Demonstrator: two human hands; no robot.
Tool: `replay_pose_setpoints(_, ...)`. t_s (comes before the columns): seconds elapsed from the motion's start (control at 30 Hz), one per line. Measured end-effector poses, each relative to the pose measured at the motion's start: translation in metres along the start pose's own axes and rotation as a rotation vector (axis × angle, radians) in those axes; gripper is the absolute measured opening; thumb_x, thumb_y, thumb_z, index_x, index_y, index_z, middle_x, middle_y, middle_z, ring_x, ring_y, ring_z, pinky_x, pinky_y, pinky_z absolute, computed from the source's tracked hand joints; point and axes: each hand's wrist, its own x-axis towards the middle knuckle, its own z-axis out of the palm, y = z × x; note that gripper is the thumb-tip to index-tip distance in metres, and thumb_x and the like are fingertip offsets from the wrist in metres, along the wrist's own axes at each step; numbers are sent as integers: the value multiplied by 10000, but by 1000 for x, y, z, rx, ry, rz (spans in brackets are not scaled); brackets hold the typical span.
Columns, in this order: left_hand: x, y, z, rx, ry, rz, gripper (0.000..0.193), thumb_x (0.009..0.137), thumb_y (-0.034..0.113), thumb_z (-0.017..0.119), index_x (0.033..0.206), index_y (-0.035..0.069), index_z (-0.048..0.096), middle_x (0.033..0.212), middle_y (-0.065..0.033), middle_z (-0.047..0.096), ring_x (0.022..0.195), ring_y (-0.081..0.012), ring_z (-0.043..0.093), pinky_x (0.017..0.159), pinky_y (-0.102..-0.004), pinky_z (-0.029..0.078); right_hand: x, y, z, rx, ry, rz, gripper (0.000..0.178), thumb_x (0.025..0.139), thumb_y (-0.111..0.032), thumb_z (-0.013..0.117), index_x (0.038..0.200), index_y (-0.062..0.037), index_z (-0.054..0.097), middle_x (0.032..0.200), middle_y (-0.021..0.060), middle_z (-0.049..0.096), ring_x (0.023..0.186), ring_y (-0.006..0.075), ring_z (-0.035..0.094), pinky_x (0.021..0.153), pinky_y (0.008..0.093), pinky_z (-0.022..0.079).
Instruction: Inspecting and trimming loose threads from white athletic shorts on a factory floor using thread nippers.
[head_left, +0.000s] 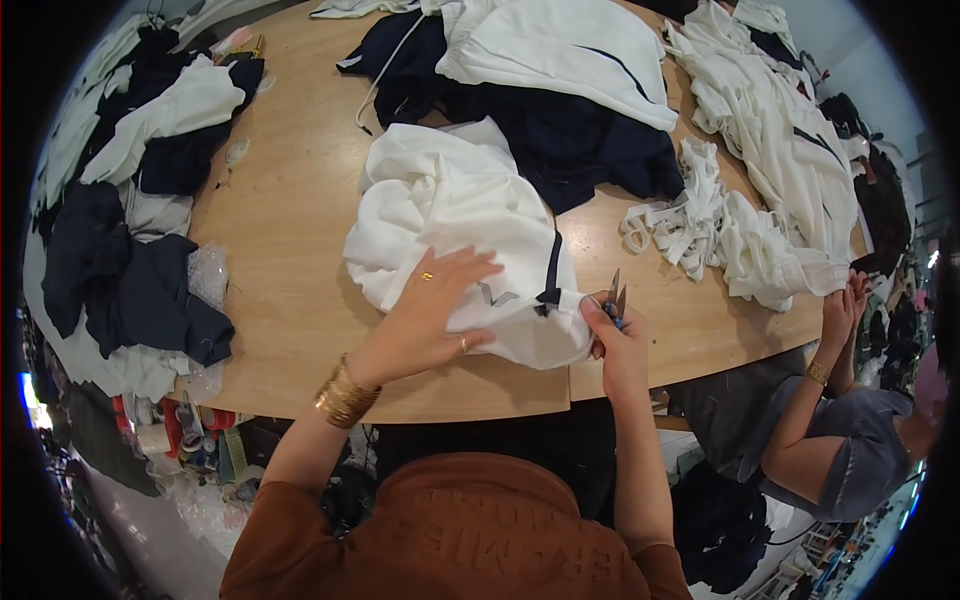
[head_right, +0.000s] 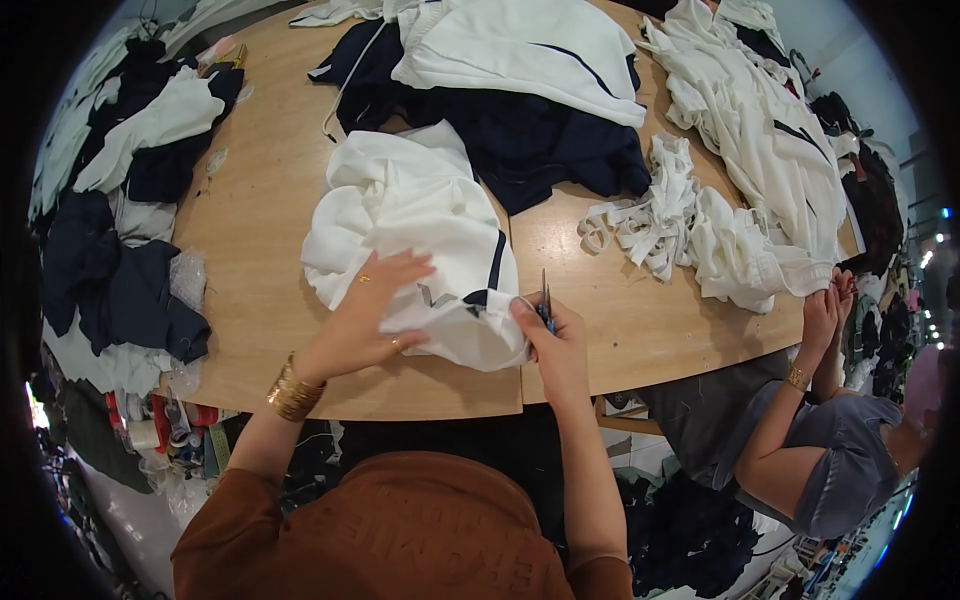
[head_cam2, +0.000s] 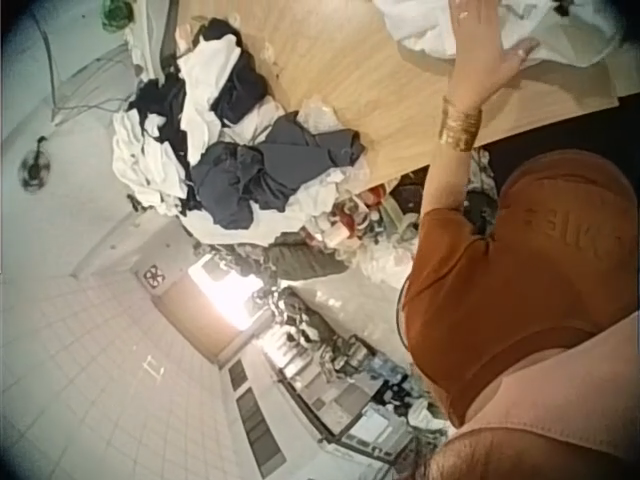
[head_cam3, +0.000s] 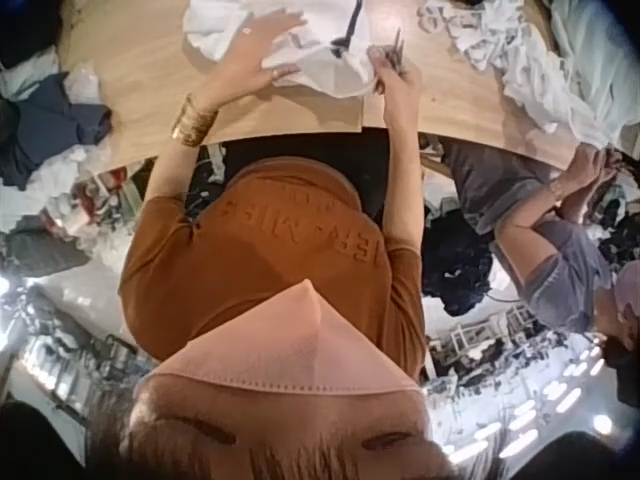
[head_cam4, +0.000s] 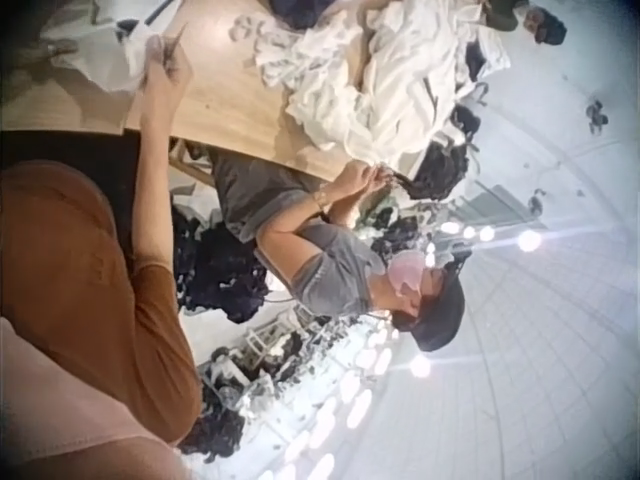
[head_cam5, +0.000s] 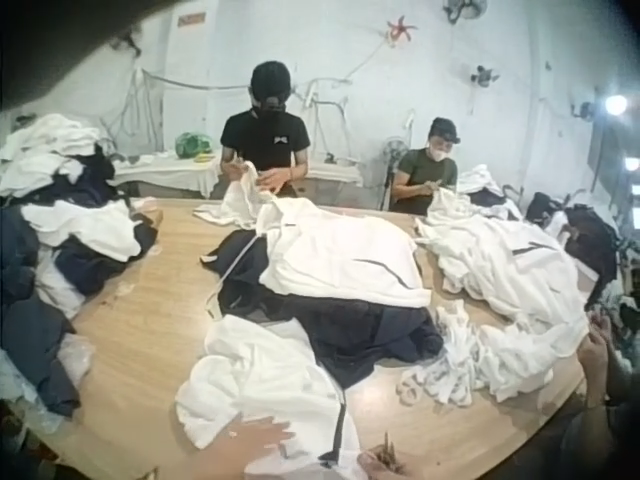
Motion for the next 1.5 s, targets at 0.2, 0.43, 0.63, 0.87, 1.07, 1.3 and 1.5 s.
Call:
replay_pose_setpoints(0.2, 7, -11, -24, -577, -145, -344, 217, 872, 199, 565, 894, -14, 599, 746, 29, 567, 702, -23, 464, 630, -178, 402, -5, -15, -6, 132, 76, -9, 134, 832, -182, 605, 782, -57, 618, 567, -78, 470, 452, -2, 344, 400, 184, 214)
replay_pose_setpoints(0.43, 7, -8, -34, -536, -128, -372, 187, 852, 175, 592, 865, -9, 617, 728, 39, 576, 678, -25, 474, 625, -181, 403, -15, -23, -4, 164, 93, -42, 122, 824, -161, 607, 771, -52, 616, 563, -77, 463, 455, -1, 344, 403, 180, 210)
replay_pose_setpoints(0.63, 6, -3, -40, -562, -118, -365, 188, 847, 181, 601, 859, -5, 623, 728, 39, 581, 681, -21, 474, 622, -175, 401, -19, -26, -5, 166, 76, -27, 121, 824, -158, 607, 762, -55, 617, 563, -78, 459, 460, 0, 348, 408, 176, 213)
replay_pose_setpoints(0.87, 8, -26, -37, 56, 98, -75, 152, 775, 102, 634, 919, 54, 618, 770, -30, 608, 759, -144, 556, 724, -254, 424, 14, -21, -26, 353, 294, -96, 130, 841, -186, 599, 858, -57, 607, 655, -43, 522, 497, 15, 381, 431, 181, 249)
replay_pose_setpoints(1.07, -23, -27, -42, 72, 469, -226, 146, 775, 81, 622, 918, 59, 597, 870, -63, 605, 883, -195, 557, 777, -299, 435, 24, 20, -42, -540, 353, -425, 200, 837, -138, 598, 1001, -24, 594, 871, 44, 608, 763, 115, 526, 658, 224, 394)
replay_pose_setpoints(1.3, -56, 18, 46, -317, 194, -399, 437, 758, 97, 665, 1131, 15, 452, 1028, -107, 523, 897, -194, 531, 744, -291, 447, -7, 29, 26, -551, 140, -535, 308, 722, 20, 630, 1017, -64, 602, 947, 57, 602, 860, 181, 572, 730, 277, 435)
replay_pose_setpoints(1.5, -31, 7, 56, -87, 329, -147, 275, 807, 83, 608, 1053, -20, 539, 926, -67, 559, 848, -170, 498, 755, -265, 405, 28, 22, 11, -716, -22, -629, 237, 693, 32, 594, 916, -50, 586, 900, 81, 585, 782, 244, 594, 688, 317, 462)
